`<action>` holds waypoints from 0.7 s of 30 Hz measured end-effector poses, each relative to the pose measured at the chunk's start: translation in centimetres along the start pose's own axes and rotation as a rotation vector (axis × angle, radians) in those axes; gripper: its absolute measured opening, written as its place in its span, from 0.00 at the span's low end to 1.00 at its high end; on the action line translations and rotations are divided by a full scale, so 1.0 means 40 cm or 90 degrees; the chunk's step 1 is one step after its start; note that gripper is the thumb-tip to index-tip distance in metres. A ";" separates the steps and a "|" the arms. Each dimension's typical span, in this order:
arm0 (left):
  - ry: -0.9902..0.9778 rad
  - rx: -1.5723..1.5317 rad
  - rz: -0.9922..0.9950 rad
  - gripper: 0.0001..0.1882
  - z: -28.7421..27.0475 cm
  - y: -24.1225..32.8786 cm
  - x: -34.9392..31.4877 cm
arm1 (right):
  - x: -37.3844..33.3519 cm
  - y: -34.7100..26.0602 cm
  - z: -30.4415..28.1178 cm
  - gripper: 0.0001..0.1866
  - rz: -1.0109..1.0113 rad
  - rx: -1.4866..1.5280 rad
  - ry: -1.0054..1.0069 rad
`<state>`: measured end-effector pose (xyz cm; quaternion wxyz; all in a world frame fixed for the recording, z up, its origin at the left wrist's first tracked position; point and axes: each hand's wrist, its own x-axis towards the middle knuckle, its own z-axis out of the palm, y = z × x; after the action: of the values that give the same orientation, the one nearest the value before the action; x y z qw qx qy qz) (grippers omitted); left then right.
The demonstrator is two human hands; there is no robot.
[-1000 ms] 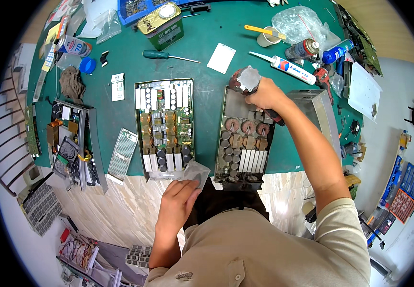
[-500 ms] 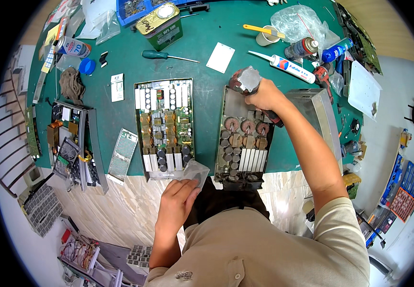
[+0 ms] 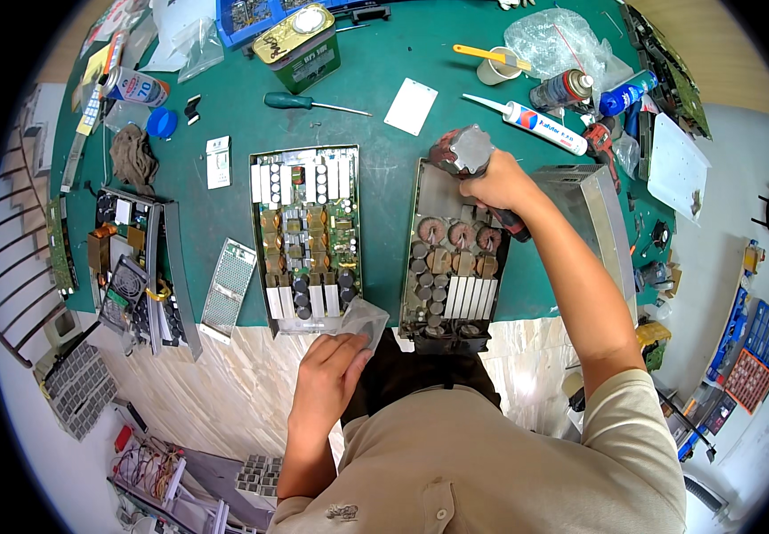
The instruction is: The person uses a power screwdriver to remove screws from electronic components, then removes internal circuit boards from metal housings by hand.
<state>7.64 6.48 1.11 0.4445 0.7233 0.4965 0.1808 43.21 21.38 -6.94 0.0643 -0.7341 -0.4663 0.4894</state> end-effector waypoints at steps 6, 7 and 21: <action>0.005 0.007 -0.001 0.11 -0.001 0.001 0.004 | -0.002 0.002 -0.002 0.15 0.010 -0.012 0.005; 0.006 0.006 -0.001 0.11 -0.001 0.001 0.003 | -0.004 0.000 -0.001 0.15 0.013 -0.006 0.010; -0.002 -0.001 -0.009 0.11 0.001 -0.001 0.005 | 0.013 0.036 0.012 0.20 -0.045 -0.093 0.015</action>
<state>7.72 6.62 1.01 0.4468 0.7199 0.5008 0.1770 43.77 20.80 -8.32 0.0335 -0.7257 -0.5257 0.4425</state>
